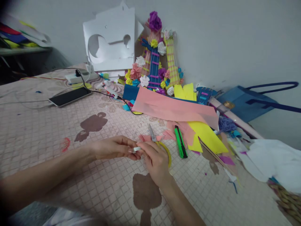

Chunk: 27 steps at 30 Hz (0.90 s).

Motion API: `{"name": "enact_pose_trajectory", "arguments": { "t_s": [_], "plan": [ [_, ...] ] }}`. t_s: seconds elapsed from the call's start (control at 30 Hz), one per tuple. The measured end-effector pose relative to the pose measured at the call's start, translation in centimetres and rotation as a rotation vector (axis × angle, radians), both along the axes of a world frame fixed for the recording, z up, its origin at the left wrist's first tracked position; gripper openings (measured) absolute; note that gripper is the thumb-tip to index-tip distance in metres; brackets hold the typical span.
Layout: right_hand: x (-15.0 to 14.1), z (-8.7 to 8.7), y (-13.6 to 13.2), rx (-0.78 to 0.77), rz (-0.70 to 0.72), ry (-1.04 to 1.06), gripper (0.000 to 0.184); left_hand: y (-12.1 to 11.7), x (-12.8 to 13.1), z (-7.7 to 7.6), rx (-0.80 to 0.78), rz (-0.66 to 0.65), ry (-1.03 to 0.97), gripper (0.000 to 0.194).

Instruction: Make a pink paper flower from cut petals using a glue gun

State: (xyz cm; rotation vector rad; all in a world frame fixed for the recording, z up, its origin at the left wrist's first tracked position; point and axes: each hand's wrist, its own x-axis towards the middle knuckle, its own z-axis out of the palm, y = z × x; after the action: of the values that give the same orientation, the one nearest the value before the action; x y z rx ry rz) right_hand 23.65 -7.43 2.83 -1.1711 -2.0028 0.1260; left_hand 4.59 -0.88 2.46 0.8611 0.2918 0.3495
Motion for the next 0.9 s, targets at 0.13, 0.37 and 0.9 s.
{"name": "enact_pose_trajectory", "arguments": {
  "t_s": [0.13,0.37,0.9],
  "plan": [
    [0.06,-0.07,-0.08,-0.022,0.016,0.002,0.026,0.17,-0.31,0.06,-0.044,-0.013,-0.012,0.021],
    [-0.27,0.01,-0.07,-0.007,0.017,0.0,0.027,0.14,-0.15,-0.41,-0.034,-0.017,-0.01,0.018],
    [-0.4,0.69,-0.18,-0.052,0.026,0.086,0.022,-0.28,0.41,-0.18,0.054,0.011,-0.014,0.021]
  ]
}}
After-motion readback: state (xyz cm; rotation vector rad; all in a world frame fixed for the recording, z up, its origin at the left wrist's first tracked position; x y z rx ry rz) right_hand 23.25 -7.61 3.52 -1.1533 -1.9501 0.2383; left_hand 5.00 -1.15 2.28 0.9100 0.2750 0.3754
